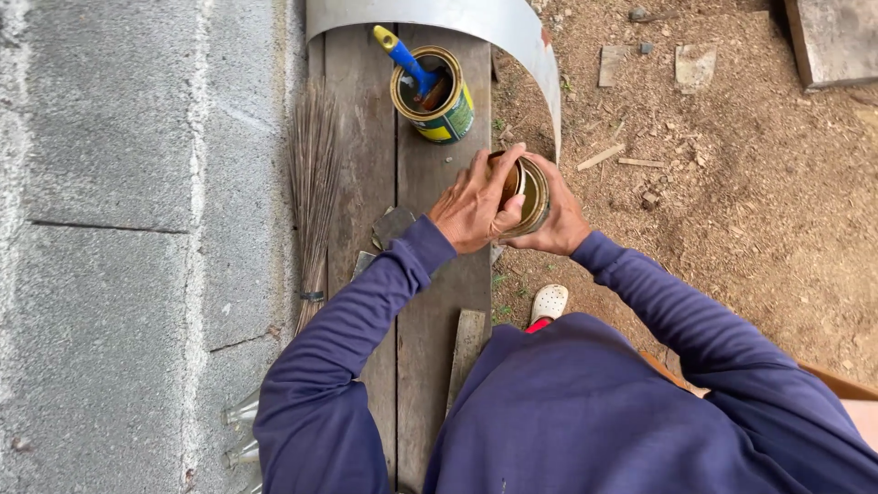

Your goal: Stirring and mixing paint in a can with a brush and preparing to paint a wooden surface.

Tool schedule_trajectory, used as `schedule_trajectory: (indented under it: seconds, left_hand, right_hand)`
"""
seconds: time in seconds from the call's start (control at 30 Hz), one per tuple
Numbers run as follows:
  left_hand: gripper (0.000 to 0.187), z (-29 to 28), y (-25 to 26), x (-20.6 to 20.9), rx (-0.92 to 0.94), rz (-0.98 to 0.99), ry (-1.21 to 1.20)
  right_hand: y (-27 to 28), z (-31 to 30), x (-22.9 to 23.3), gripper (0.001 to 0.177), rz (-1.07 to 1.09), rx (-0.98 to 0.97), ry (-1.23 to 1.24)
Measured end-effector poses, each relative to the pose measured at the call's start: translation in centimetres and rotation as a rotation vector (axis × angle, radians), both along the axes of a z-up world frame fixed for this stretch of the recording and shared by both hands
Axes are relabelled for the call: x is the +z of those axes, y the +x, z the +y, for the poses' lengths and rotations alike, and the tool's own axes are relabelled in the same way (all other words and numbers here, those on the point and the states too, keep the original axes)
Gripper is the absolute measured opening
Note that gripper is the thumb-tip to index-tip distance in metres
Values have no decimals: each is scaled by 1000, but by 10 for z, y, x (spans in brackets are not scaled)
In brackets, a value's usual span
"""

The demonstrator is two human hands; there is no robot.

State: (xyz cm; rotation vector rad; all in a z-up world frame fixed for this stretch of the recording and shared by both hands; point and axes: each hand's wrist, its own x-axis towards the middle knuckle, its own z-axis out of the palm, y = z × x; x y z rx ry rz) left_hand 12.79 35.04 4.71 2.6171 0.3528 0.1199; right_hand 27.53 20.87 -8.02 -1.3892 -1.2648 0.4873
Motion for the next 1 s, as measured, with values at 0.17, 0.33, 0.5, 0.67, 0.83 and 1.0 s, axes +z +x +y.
schedule_trajectory:
  seconds: [0.17, 0.33, 0.5, 0.67, 0.83, 1.0]
  left_hand:
    - [63, -35, 11, 36, -192, -175, -292]
    - [64, -58, 12, 59, -323, -346, -638]
    - [89, -71, 7, 92, -107, -373, -1586]
    - [90, -70, -7, 90, -78, -399, -1767]
    - [90, -72, -22, 83, -28, -401, -1919]
    - [89, -75, -31, 81, -23, -421, -1953]
  right_hand:
    - [14, -67, 25, 132, -179, -150, 59]
    - [6, -117, 40, 128, 2, -220, 262]
    - [7, -147, 66, 124, -258, -480, 428]
    - [17, -164, 51, 113, -254, -612, 485]
    - [28, -160, 99, 108, -438, -589, 640]
    - [36, -163, 92, 104, -519, -660, 639]
